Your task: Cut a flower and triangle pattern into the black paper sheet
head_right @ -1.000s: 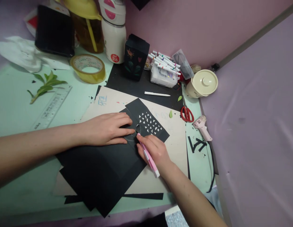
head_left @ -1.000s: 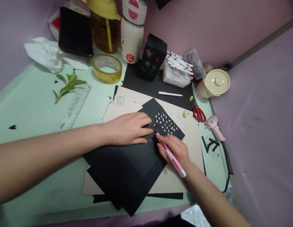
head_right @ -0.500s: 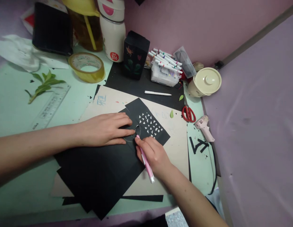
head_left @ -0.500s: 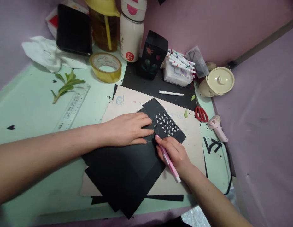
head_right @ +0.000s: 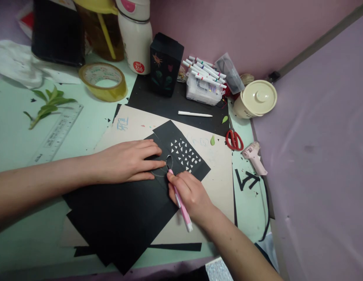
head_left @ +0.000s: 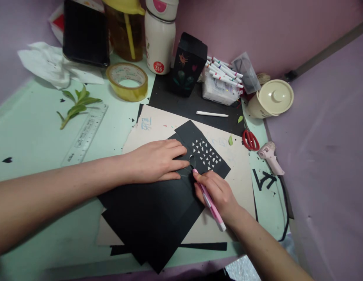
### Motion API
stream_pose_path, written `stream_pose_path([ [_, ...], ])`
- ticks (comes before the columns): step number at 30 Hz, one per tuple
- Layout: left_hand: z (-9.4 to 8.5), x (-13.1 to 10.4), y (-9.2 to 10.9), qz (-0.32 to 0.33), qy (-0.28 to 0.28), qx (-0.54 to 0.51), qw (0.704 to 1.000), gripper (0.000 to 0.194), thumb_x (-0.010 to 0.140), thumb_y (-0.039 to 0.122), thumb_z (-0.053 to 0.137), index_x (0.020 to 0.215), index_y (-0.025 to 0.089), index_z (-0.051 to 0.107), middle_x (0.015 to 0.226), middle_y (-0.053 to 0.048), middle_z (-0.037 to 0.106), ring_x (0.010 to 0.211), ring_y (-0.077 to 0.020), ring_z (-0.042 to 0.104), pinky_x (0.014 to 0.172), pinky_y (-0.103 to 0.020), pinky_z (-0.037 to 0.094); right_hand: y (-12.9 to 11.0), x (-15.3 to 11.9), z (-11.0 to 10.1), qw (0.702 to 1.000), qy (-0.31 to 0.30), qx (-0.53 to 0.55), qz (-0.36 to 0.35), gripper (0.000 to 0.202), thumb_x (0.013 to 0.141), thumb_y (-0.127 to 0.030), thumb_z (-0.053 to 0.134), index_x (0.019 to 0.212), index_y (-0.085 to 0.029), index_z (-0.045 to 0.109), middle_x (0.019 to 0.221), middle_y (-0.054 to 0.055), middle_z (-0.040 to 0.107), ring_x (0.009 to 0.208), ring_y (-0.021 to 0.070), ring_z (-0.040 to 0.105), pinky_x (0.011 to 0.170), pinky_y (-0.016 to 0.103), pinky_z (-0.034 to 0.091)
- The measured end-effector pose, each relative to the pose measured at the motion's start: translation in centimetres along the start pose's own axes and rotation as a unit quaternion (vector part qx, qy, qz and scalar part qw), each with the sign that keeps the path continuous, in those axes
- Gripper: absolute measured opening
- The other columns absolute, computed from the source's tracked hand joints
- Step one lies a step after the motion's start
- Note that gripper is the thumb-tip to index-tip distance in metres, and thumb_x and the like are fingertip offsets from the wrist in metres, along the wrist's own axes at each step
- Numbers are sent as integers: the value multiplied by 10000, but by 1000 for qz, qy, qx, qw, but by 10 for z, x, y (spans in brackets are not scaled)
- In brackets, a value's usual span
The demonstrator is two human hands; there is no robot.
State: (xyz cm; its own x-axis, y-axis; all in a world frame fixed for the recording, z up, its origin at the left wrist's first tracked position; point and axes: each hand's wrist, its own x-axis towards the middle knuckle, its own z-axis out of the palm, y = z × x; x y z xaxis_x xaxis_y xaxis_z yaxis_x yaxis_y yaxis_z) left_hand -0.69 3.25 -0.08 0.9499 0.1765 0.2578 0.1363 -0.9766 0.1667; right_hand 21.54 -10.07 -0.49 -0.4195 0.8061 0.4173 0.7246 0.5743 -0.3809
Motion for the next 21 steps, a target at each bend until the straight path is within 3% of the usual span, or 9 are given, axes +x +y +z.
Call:
stream_pose_path([
  [12, -2, 1, 0, -3, -20, -15, 1000, 356, 961, 415, 563, 1228, 193, 645, 1133, -132, 607, 1055, -292, 555, 903, -406, 484, -8, 0, -3, 1000, -4, -10, 13, 210, 903, -10, 557, 1073, -133, 569, 762, 66, 602, 644, 156, 527, 593, 292, 506],
  [21, -3, 1, 0, -3, -19, -13, 1000, 356, 969, 418, 552, 1226, 192, 650, 1133, -133, 606, 1062, -283, 551, 905, -392, 481, -12, -4, -6, 999, -10, -19, 26, 248, 926, -36, 518, 1135, -160, 565, 774, 49, 608, 666, 159, 573, 606, 293, 523],
])
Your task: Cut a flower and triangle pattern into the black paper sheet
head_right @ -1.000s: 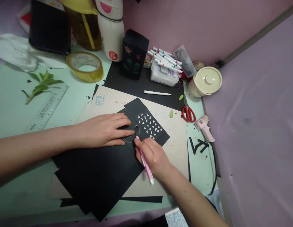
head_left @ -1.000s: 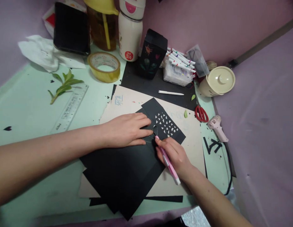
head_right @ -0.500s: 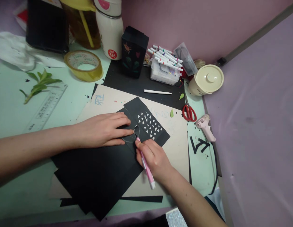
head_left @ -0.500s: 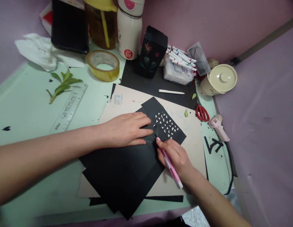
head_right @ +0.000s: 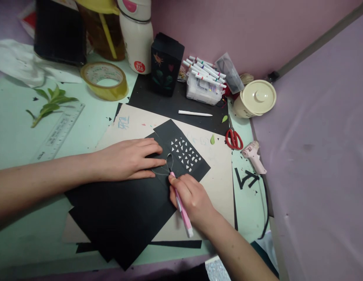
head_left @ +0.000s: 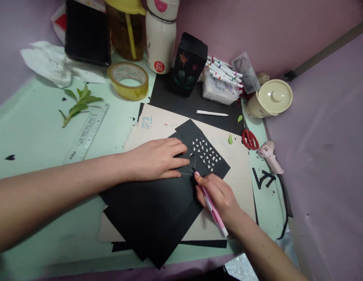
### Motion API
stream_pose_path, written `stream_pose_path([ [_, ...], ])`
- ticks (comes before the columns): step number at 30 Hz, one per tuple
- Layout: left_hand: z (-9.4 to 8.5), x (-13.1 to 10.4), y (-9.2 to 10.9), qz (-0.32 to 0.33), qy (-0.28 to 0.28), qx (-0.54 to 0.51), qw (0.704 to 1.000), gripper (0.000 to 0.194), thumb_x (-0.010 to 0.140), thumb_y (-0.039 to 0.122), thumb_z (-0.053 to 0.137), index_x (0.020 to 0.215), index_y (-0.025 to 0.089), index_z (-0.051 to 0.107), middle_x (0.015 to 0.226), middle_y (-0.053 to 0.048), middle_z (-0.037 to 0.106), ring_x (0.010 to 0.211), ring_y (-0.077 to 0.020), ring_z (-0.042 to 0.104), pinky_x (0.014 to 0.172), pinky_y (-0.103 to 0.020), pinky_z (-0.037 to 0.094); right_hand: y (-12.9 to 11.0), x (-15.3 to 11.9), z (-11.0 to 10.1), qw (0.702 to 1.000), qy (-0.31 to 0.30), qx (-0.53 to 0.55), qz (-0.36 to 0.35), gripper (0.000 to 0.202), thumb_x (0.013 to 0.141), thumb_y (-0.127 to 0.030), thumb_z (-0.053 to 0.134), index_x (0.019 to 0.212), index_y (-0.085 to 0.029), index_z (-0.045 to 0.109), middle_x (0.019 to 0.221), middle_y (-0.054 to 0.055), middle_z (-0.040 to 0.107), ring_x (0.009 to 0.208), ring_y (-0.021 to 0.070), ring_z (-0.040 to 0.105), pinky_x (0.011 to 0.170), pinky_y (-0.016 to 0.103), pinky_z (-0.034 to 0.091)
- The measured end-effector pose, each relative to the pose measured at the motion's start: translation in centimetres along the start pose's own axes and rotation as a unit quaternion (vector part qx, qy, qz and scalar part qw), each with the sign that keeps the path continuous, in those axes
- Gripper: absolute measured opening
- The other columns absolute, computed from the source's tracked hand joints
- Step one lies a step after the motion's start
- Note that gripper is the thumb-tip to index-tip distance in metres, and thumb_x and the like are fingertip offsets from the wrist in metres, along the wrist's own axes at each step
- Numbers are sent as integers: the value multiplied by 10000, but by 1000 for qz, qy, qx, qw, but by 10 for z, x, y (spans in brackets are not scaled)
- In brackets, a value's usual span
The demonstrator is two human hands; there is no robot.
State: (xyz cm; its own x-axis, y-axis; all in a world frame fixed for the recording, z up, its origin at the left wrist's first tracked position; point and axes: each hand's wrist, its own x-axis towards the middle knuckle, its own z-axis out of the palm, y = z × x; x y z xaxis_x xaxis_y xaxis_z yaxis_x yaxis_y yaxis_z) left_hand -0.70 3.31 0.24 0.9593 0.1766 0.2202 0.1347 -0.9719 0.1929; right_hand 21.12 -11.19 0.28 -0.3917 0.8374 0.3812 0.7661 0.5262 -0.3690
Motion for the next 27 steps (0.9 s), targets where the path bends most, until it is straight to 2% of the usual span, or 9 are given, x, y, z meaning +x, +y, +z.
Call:
stream_pose_path([
  [18, 1, 0, 0, 0, 7, -12, 1000, 344, 957, 399, 582, 1218, 189, 658, 1135, -139, 614, 1068, -285, 564, 898, -390, 484, -3, -5, -5, 1000, -8, 11, 2, 251, 922, -33, 518, 1130, -167, 561, 779, 46, 604, 655, 159, 567, 598, 297, 522],
  [27, 1, 0, 0, -4, -1, -6, 1000, 346, 971, 408, 549, 1233, 203, 645, 1151, -133, 604, 1071, -277, 555, 899, -381, 485, 0, -10, 2, 1000, 13, 11, -4, 270, 927, -43, 532, 1175, -143, 570, 782, 56, 610, 658, 161, 578, 596, 294, 521],
])
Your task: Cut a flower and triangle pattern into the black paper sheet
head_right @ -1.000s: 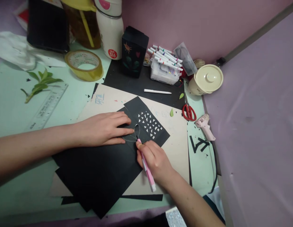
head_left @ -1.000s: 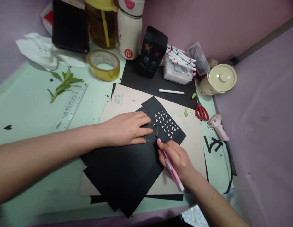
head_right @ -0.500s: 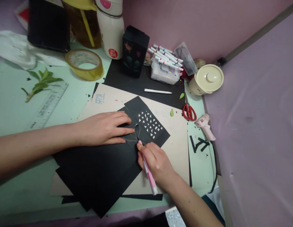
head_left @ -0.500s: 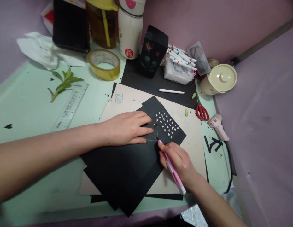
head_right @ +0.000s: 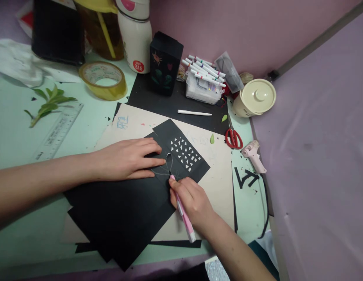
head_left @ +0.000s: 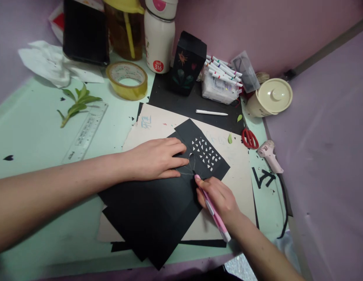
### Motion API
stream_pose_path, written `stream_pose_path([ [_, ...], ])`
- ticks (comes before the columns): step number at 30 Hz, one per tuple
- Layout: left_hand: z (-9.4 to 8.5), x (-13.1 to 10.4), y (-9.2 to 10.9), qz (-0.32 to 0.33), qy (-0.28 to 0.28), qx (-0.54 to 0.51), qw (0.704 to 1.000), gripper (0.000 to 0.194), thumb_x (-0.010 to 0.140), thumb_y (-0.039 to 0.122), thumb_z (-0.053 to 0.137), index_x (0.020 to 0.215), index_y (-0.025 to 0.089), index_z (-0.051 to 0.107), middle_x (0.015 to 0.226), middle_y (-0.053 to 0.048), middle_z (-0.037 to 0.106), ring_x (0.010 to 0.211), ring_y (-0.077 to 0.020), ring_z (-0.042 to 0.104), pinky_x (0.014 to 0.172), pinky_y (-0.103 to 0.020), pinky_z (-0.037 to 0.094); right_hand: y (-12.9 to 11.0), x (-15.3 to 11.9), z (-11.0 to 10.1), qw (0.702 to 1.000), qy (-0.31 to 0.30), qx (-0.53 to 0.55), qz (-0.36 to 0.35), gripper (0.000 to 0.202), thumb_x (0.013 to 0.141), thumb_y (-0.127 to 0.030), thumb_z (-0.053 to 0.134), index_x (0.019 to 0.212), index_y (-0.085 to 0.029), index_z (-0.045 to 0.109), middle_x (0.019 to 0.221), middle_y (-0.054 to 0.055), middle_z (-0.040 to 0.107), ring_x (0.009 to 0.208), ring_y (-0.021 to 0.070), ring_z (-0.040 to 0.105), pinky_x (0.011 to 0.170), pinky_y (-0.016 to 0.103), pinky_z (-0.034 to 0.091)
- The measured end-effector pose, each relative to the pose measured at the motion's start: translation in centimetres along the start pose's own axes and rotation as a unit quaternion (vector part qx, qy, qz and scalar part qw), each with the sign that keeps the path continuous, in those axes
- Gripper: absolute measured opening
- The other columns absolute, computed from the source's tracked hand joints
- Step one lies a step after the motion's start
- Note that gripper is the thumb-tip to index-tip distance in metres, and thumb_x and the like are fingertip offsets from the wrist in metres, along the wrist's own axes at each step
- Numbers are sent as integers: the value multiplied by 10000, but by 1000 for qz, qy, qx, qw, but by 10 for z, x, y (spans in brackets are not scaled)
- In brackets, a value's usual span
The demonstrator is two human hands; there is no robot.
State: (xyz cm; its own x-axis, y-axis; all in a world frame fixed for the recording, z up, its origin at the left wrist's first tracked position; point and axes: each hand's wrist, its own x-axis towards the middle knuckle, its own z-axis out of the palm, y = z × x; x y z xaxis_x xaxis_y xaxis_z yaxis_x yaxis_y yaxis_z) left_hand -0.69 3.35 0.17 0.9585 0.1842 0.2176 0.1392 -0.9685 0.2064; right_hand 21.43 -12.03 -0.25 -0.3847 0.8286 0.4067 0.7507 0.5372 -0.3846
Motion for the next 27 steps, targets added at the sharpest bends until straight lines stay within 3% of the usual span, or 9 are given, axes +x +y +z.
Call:
stream_pose_path([
  [16, 2, 0, 1, 0, 5, 3, 1000, 354, 966, 425, 546, 1232, 215, 646, 1138, -130, 589, 1040, -280, 557, 883, -400, 494, 4, 18, 3, 1000, -1, -21, -8, 238, 941, -65, 547, 1168, -135, 551, 782, 64, 610, 664, 169, 559, 607, 300, 505],
  [27, -1, 0, 1, -5, 3, 5, 1000, 337, 962, 403, 558, 1220, 207, 652, 1147, -129, 588, 1041, -281, 559, 866, -386, 488, -4, 5, -6, 999, -33, -12, 3, 232, 932, -40, 523, 1130, -155, 557, 788, 56, 591, 665, 169, 560, 598, 306, 506],
])
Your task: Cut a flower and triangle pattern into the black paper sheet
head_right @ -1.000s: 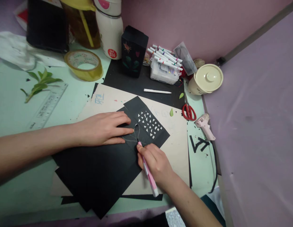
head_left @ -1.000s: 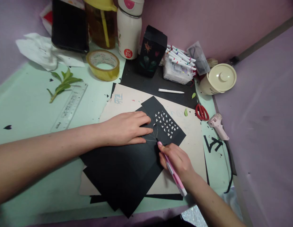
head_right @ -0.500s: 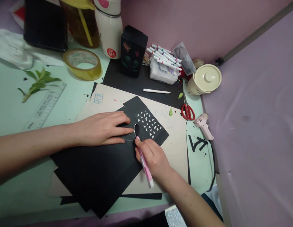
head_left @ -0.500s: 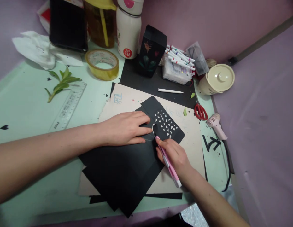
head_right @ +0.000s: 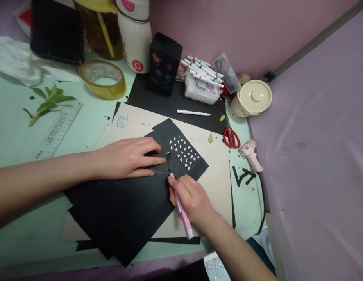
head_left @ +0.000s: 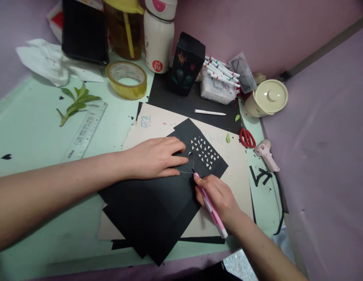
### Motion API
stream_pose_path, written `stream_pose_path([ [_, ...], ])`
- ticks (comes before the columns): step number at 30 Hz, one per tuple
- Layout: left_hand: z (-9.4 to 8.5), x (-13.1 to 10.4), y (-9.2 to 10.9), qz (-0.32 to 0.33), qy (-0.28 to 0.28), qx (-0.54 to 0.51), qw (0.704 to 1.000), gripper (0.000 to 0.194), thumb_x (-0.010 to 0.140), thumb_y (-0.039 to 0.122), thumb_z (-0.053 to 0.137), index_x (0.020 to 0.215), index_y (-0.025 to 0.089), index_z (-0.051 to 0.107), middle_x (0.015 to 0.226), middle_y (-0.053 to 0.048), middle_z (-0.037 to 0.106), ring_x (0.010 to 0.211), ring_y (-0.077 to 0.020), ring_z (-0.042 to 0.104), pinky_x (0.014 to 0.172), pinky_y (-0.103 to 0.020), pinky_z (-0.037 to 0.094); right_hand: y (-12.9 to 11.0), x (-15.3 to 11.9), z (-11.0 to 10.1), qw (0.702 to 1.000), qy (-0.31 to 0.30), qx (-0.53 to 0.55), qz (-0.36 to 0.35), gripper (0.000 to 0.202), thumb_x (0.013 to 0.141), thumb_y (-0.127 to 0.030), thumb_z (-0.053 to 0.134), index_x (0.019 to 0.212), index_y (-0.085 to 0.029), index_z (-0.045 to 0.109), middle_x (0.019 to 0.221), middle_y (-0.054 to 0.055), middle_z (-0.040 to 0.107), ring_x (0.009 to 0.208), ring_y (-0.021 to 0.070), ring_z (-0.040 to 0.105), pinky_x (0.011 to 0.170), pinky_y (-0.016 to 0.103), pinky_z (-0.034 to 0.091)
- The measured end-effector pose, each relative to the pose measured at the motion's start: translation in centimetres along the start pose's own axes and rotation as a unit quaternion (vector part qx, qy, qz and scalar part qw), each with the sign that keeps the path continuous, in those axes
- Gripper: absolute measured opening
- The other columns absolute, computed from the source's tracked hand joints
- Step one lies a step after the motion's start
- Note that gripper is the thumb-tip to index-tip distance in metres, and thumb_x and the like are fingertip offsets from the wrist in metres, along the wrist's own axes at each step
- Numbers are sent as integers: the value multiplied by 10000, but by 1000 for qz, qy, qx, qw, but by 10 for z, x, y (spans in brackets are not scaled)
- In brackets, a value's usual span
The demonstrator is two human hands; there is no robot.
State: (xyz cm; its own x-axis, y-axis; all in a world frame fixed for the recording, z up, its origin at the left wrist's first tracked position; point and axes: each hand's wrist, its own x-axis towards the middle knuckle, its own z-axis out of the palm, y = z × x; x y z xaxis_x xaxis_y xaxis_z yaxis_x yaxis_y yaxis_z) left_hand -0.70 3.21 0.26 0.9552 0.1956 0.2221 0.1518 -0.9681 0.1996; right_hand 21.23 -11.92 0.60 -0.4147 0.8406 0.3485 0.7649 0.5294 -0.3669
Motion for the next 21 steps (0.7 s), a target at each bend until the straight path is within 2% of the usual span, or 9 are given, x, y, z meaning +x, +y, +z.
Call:
stream_pose_path([
  [5, 1, -1, -1, 3, 1, -1, 1000, 341, 968, 408, 550, 1227, 209, 648, 1154, -126, 582, 1045, -273, 551, 871, -377, 481, 3, 0, -3, 1000, -13, -8, -17, 248, 920, -21, 542, 1136, -143, 559, 806, 65, 613, 683, 174, 563, 608, 309, 508],
  [10, 1, -1, -1, 3, 0, 2, 1000, 345, 971, 416, 542, 1234, 215, 642, 1158, -125, 582, 1047, -266, 548, 875, -366, 478, 5, 1, -10, 997, -60, -21, -34, 187, 951, -44, 524, 1121, -113, 565, 784, 62, 605, 683, 169, 520, 590, 303, 475],
  [16, 1, -1, -1, 2, -4, 2, 1000, 348, 979, 421, 526, 1234, 214, 643, 1164, -124, 581, 1054, -267, 546, 876, -370, 478, 7, 3, -20, 992, -122, -20, -40, 127, 993, -72, 474, 995, -136, 584, 758, 41, 579, 669, 155, 459, 601, 304, 441],
  [21, 2, -2, -1, 2, 0, 2, 1000, 347, 976, 420, 534, 1238, 215, 637, 1169, -122, 578, 1058, -265, 546, 872, -365, 477, 9, 3, -21, 988, -133, -37, -63, 153, 984, -71, 472, 1008, -130, 611, 748, 50, 589, 657, 167, 473, 574, 313, 433],
])
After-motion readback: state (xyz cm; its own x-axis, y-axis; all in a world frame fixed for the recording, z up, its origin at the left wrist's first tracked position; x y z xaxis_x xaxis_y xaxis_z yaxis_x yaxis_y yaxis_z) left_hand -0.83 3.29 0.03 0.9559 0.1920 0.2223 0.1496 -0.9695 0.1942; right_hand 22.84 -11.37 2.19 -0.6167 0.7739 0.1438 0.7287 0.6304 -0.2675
